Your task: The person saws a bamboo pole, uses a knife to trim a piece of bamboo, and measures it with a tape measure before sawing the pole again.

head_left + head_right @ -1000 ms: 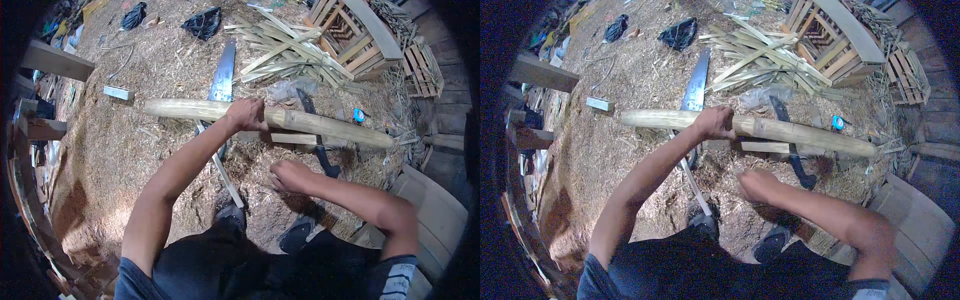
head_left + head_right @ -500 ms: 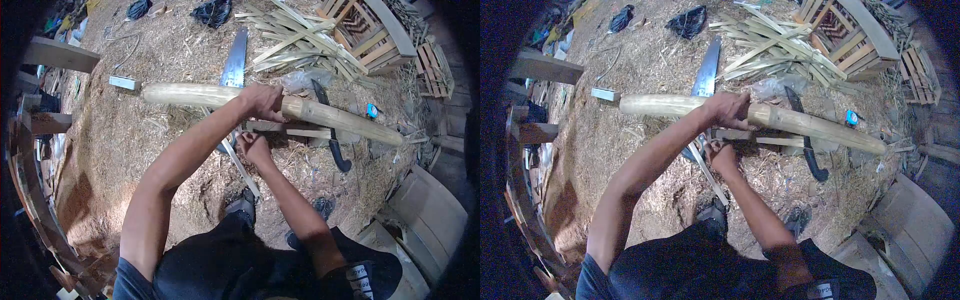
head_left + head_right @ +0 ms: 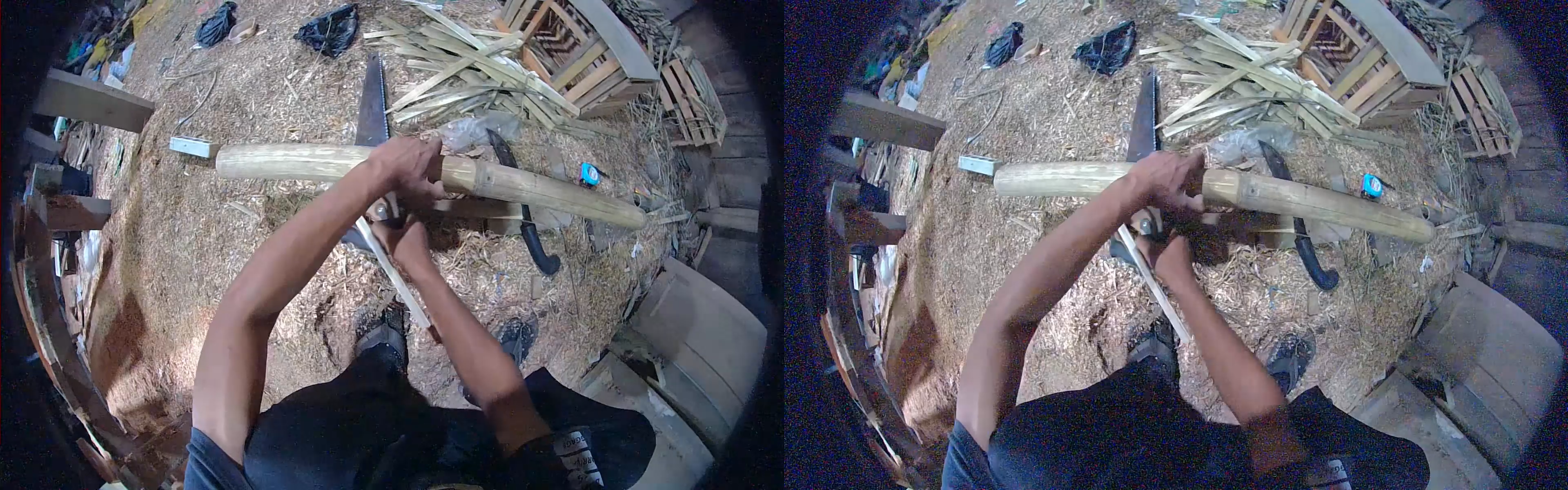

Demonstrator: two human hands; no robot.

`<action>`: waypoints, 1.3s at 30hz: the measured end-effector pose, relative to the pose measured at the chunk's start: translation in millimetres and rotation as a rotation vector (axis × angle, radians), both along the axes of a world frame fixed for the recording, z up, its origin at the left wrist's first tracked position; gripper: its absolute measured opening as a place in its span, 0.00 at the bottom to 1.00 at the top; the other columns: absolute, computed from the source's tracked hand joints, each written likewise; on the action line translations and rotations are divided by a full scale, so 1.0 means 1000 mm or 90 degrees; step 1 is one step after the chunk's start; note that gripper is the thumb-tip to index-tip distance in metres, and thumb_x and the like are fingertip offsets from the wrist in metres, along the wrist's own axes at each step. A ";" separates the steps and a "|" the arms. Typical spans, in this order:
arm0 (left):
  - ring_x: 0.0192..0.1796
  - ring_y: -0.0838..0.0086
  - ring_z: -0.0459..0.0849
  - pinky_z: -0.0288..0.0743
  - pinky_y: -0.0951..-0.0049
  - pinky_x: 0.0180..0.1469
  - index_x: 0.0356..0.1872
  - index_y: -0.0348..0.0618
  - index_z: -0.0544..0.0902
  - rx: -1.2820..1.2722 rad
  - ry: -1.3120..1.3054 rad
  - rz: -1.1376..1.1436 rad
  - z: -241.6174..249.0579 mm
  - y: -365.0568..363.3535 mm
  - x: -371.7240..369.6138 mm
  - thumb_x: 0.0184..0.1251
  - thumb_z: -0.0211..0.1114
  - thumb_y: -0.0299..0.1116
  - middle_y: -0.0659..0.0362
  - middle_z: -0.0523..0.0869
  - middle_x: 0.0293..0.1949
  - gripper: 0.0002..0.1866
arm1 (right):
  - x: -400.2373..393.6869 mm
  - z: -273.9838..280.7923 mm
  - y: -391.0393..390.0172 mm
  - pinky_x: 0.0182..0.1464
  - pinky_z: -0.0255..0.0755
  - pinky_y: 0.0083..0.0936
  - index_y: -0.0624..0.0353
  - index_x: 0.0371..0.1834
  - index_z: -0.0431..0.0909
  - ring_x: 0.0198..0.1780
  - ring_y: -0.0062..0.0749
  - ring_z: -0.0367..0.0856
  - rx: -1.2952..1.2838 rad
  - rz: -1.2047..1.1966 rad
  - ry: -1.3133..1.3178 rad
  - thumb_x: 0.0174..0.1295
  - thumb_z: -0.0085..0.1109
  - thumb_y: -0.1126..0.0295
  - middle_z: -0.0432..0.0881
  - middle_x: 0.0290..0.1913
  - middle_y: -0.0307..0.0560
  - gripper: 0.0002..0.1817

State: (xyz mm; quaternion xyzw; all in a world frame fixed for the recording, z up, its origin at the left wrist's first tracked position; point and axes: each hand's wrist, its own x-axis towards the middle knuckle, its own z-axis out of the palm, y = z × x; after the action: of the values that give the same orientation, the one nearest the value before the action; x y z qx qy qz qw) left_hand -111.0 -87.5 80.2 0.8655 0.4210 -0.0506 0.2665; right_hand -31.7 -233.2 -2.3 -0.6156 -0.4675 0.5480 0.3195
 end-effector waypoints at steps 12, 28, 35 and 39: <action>0.44 0.48 0.86 0.79 0.55 0.49 0.50 0.34 0.73 0.034 -0.022 -0.004 0.029 0.018 0.016 0.48 0.71 0.65 0.42 0.86 0.39 0.43 | 0.029 0.021 -0.021 0.46 0.75 0.34 0.65 0.46 0.70 0.42 0.39 0.82 0.113 -0.136 -0.091 0.57 0.70 0.69 0.84 0.40 0.52 0.20; 0.42 0.45 0.85 0.79 0.54 0.46 0.50 0.36 0.74 0.024 -0.086 0.026 -0.004 0.002 0.009 0.44 0.74 0.57 0.43 0.87 0.38 0.39 | 0.116 0.038 -0.045 0.55 0.59 0.45 0.60 0.52 0.72 0.52 0.46 0.70 0.371 0.307 -0.520 0.56 0.68 0.51 0.73 0.46 0.52 0.29; 0.44 0.46 0.85 0.78 0.53 0.48 0.54 0.35 0.72 -0.010 -0.051 0.051 -0.025 -0.004 0.004 0.43 0.75 0.59 0.42 0.86 0.38 0.43 | 0.125 0.006 -0.046 0.61 0.63 0.46 0.65 0.61 0.63 0.57 0.54 0.71 0.071 -0.125 -0.390 0.53 0.71 0.58 0.71 0.56 0.63 0.38; 0.44 0.45 0.85 0.78 0.53 0.48 0.55 0.36 0.71 -0.029 -0.027 0.056 -0.017 -0.001 0.006 0.43 0.75 0.59 0.41 0.86 0.39 0.44 | 0.134 -0.052 -0.056 0.55 0.71 0.39 0.64 0.59 0.67 0.46 0.42 0.79 0.066 -0.324 -0.213 0.51 0.70 0.69 0.80 0.44 0.52 0.32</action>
State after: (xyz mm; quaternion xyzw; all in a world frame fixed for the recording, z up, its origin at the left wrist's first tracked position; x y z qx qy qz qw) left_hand -105.1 -88.3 63.2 0.8410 0.4514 -0.0298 0.2968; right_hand 102.2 -289.2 -54.5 -0.7775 -0.3718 0.3167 0.3961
